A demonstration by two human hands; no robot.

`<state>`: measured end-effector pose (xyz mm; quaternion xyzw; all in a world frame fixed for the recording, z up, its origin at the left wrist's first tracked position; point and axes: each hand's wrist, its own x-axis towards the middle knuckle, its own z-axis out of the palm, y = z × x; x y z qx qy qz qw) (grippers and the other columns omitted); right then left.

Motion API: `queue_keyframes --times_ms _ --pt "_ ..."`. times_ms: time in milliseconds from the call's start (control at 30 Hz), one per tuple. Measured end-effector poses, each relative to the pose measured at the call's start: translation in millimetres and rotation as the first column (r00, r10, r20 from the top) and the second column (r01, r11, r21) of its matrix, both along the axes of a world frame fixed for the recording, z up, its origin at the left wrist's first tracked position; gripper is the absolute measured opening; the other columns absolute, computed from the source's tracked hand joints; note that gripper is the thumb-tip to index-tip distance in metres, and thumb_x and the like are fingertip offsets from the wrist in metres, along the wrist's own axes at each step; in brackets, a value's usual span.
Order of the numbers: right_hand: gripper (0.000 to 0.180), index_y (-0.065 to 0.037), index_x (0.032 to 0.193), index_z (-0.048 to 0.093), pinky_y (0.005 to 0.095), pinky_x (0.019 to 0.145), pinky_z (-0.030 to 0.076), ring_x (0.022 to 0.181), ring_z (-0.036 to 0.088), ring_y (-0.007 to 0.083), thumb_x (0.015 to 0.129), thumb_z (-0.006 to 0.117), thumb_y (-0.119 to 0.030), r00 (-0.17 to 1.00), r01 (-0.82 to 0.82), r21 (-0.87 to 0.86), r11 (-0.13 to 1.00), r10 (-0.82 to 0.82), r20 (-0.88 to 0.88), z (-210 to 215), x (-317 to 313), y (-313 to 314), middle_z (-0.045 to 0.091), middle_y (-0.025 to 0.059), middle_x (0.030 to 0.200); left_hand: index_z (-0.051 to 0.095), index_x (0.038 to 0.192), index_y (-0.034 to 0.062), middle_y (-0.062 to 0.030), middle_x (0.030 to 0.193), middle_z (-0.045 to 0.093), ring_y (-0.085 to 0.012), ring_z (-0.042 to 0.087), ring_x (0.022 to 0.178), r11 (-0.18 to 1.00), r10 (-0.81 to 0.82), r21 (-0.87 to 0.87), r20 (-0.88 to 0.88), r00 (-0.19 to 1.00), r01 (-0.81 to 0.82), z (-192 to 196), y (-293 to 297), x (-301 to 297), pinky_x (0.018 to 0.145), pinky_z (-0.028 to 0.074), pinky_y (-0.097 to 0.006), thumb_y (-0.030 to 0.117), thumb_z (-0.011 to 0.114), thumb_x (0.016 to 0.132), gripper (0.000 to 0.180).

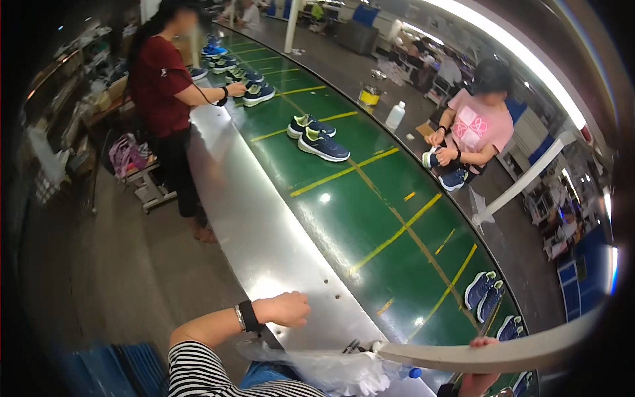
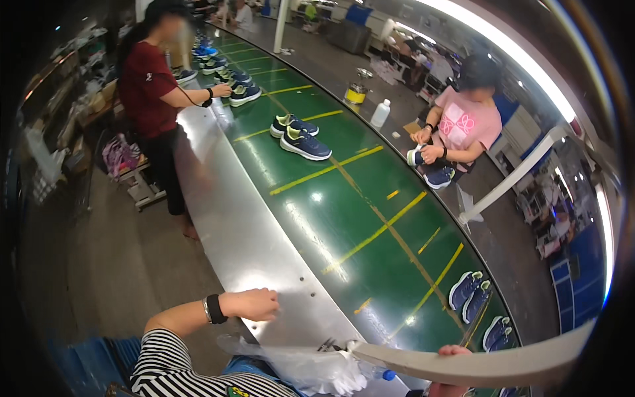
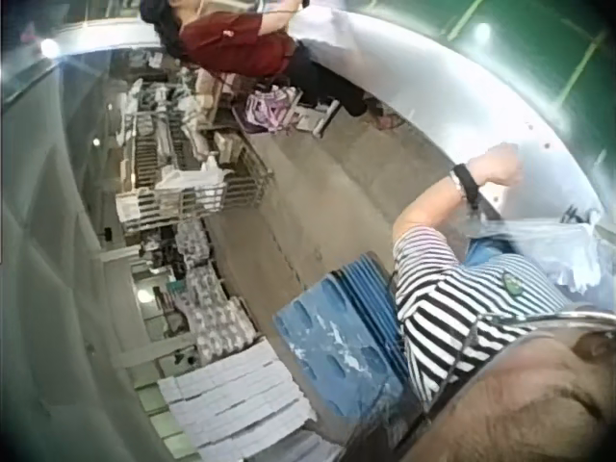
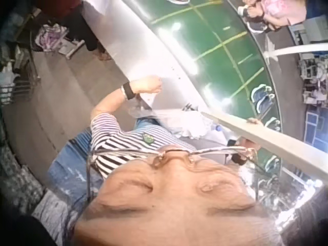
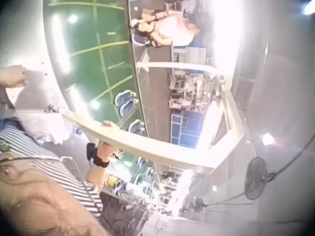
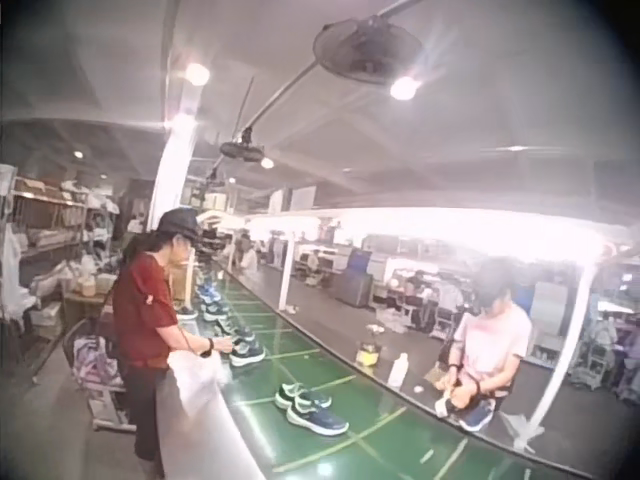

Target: The person wipes the exterior of blue sneakers with a white cloth on a factory assembly line. They handle the shoes one at a time, rotating them to clean different sides, and place them back on the moving conveyor belt.

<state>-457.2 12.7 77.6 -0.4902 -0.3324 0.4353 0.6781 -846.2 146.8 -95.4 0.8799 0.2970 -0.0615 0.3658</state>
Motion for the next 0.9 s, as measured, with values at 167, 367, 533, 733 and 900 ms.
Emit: queue_keyframes --times_ms 167,367,533,733,900 --pt "0.051 -0.001 0.113 0.043 0.0459 0.074 0.044 0.084 0.054 0.0292 0.079 0.053 -0.037 0.939 0.308 0.16 0.938 -0.273 -0.211 -42 12 -30 0.055 0.0201 0.097 0.055 0.103 0.0008 -0.0196 0.098 0.053 -0.0332 0.052 0.09 0.994 0.05 -0.102 0.027 0.998 -0.047 -46 123 -76 0.079 0.043 -0.038 0.027 0.056 0.078 0.036" --pt "0.04 -0.003 0.104 0.043 0.0417 0.071 0.042 0.078 0.05 0.0256 0.081 0.049 -0.035 0.83 0.548 0.103 0.83 -0.525 -0.187 -39 -29 6 0.051 0.0165 0.09 0.053 0.107 0.003 -0.0215 0.098 0.052 -0.0372 0.052 0.088 0.842 0.424 0.346 0.049 0.905 -0.413 -50 348 -106 0.082 0.043 -0.042 0.017 0.057 0.072 0.037" --pt "0.033 -0.004 0.097 0.043 0.0382 0.068 0.04 0.074 0.047 0.0227 0.083 0.046 -0.034 0.75 0.659 0.062 0.75 -0.649 -0.127 -26 -47 24 0.048 0.0135 0.084 0.058 0.105 0.013 -0.0179 0.12 0.037 -0.0368 0.036 0.112 0.567 0.714 0.512 0.086 0.695 -0.645 -66 484 -104 0.088 0.036 -0.052 0.015 0.052 0.078 0.028" --pt "0.026 -0.006 0.089 0.043 0.0341 0.064 0.038 0.068 0.043 0.0191 0.085 0.042 -0.032 0.655 0.756 0.038 0.654 -0.753 -0.07 -21 -66 28 0.045 0.0099 0.077 0.062 0.102 0.0162 -0.0171 0.137 0.026 -0.0343 0.017 0.129 0.525 0.714 0.77 -0.166 0.68 -0.363 -122 581 -117 0.097 0.012 -0.064 0.026 0.059 0.074 0.029" --pt "0.023 -0.008 0.082 0.043 0.0306 0.061 0.036 0.064 0.04 0.0162 0.087 0.039 -0.03 0.55 0.835 0.009 0.55 -0.835 0.006 -12 -93 15 0.042 0.0069 0.072 0.065 0.098 0.0127 -0.0236 0.132 0.032 -0.0353 0.021 0.128 0.658 0.588 0.717 -0.295 0.753 -0.232 -82 586 -121 0.1 0.009 -0.06 0.043 0.078 0.047 0.061"
